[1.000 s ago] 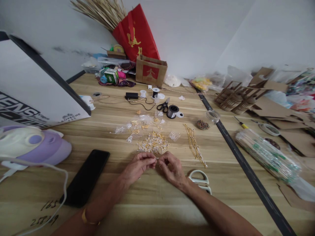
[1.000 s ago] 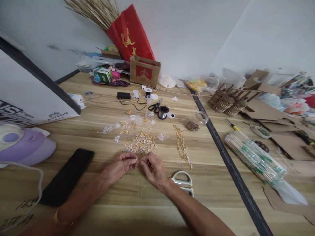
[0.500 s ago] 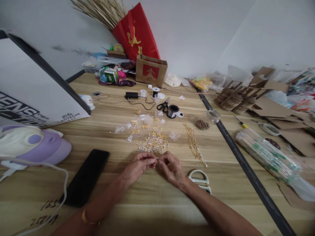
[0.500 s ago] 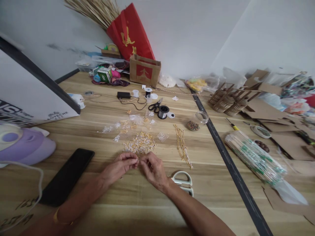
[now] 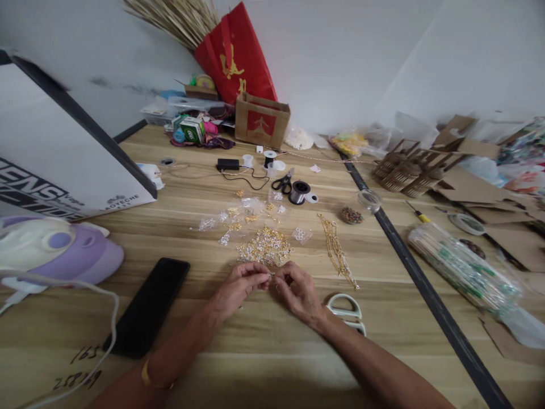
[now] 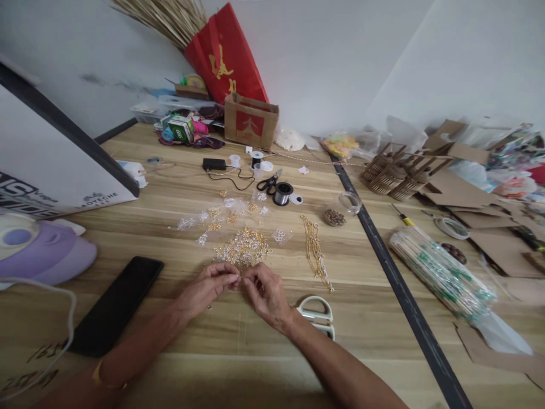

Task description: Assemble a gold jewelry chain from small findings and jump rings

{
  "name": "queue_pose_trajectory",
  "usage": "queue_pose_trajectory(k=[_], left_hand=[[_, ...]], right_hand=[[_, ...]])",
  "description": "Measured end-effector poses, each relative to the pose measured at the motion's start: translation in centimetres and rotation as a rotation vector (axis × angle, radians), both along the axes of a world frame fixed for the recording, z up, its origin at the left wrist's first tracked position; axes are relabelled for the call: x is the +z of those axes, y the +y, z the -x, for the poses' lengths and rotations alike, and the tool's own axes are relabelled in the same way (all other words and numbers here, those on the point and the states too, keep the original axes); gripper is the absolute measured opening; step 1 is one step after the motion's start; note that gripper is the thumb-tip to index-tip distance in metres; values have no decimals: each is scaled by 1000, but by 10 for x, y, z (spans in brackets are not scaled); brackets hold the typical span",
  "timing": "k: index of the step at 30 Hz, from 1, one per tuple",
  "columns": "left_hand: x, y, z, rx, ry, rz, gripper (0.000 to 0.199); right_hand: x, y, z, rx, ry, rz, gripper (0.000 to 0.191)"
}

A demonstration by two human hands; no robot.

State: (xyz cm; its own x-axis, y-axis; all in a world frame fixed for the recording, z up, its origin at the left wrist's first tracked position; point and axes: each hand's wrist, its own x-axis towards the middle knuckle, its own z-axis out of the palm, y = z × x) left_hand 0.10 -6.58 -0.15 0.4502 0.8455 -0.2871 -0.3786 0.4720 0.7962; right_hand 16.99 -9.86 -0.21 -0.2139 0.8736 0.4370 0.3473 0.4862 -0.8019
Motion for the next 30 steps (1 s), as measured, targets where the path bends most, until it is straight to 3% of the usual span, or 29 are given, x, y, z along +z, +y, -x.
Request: queue_pose_trajectory(k=[30], left_hand=[[-8, 0, 3, -24, 138, -129, 14]], right_hand=[[-3, 1, 0, 3, 8, 12, 8]])
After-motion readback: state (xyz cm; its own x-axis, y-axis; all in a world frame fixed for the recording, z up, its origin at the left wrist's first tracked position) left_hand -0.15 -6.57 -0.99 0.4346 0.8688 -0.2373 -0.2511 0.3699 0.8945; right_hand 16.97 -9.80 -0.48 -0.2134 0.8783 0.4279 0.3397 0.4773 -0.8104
